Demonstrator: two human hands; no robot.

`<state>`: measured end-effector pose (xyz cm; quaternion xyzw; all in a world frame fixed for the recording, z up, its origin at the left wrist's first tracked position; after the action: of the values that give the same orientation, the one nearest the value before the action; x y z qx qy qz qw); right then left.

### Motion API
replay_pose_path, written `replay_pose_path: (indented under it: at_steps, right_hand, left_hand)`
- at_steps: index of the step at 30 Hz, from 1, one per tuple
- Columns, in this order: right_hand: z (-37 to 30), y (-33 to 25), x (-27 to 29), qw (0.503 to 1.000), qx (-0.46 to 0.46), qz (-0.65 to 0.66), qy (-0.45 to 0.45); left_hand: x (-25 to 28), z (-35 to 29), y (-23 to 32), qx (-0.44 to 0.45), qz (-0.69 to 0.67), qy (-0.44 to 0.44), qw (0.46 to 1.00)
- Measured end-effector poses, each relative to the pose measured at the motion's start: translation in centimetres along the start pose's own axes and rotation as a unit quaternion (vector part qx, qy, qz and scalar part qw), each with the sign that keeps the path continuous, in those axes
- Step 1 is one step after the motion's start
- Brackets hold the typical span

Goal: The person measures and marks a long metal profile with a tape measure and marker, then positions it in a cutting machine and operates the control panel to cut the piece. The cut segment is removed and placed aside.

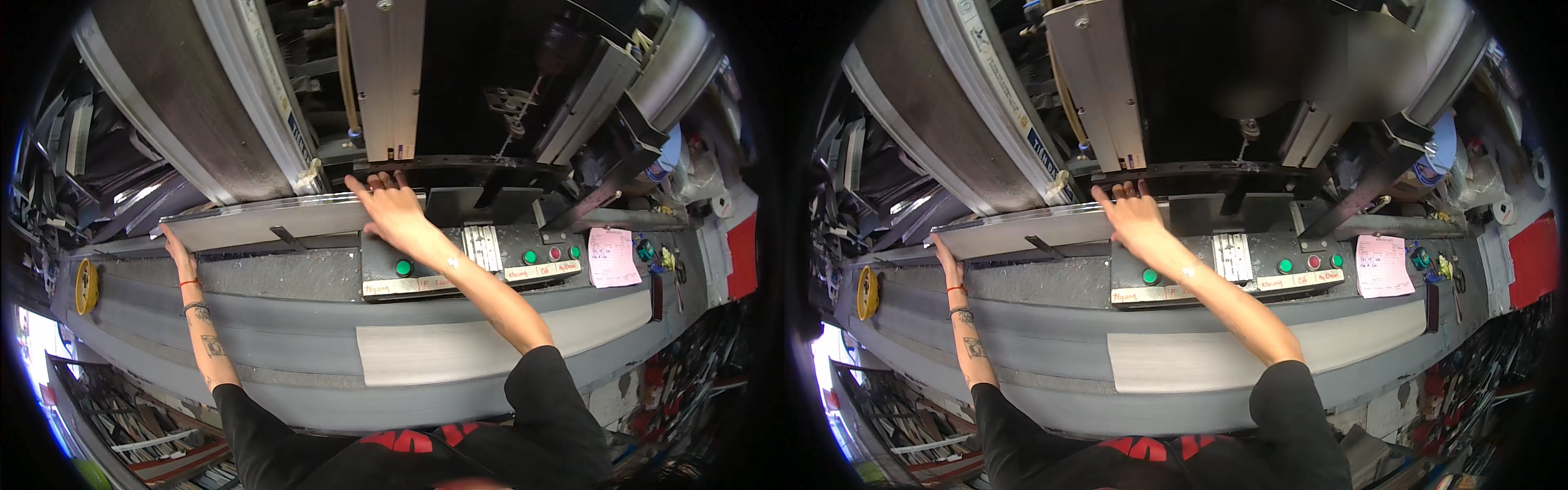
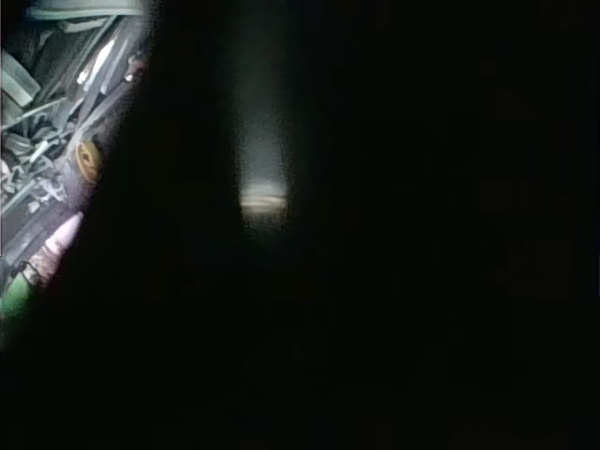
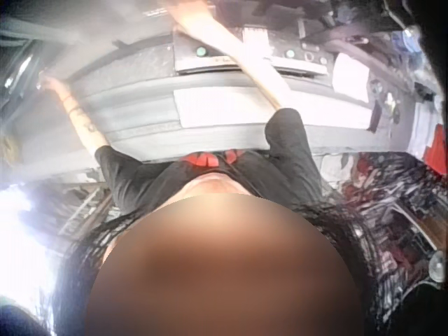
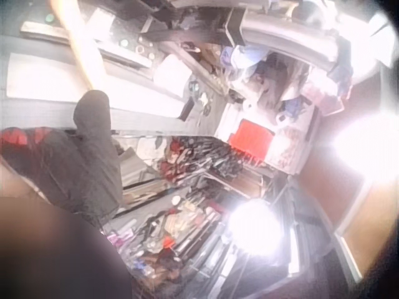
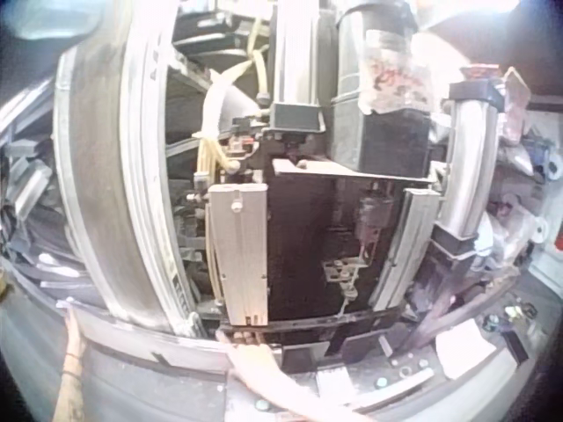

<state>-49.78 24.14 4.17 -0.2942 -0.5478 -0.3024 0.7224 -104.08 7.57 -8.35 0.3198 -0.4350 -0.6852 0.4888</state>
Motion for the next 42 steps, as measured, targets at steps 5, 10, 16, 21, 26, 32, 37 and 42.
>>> replay_pose_path:
  at_steps: [5, 10, 16, 21, 26, 32, 37, 42]
  right_hand:
    - [-13.6, 1.9, 5.4, 0.971, 0.056, 0.228, 0.036]
    - [-23.0, 9.1, 6.0, 0.948, -0.112, 0.296, -0.044]
    - [-28.2, 14.9, 6.7, 0.89, -0.277, 0.36, -0.02]
    - [-29.2, 18.9, 7.4, 0.904, -0.271, 0.328, 0.05]
    - [-31.5, 31.7, 8.1, 0.847, -0.361, 0.347, 0.177]
    - [-27.2, 42.5, 5.5, 0.801, -0.377, 0.445, 0.136]
    - [-21.2, 43.4, 2.7, 0.813, -0.347, 0.466, 0.041]
    - [-18.1, 42.3, 0.2, 0.825, -0.339, 0.45, -0.045]
  left_hand:
    - [-1.4, -1.2, 1.3, 0.083, 0.019, 0.101, 0.991]
    - [-4.6, -2.0, 0.8, 0.047, -0.087, 0.012, 0.995]
    - [-10.5, -10.0, 2.4, 0.003, 0.116, -0.153, 0.981]
    - [-16.0, -18.4, 8.9, -0.018, 0.095, -0.215, 0.972]
    - [-17.0, -20.7, 12.1, 0.002, -0.016, -0.135, 0.991]
    - [-19.2, -21.8, 13.6, -0.024, 0.043, -0.233, 0.971]
    - [-20.3, -22.5, 14.8, 0.017, 0.014, -0.255, 0.967]
    - [-19.9, -22.8, 14.9, 0.018, -0.016, -0.234, 0.972]
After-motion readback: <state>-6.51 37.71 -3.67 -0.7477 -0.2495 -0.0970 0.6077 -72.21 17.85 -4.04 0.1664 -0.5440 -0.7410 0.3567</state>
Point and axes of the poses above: each hand's wrist, its own z-axis towards the middle knuckle, its own x-axis out of the back of the hand, y = z × x, the point moved 10 cm from there along z, towards the middle knuckle, and after that the axes turned 15 degrees about -x, right-handed, at the moved point
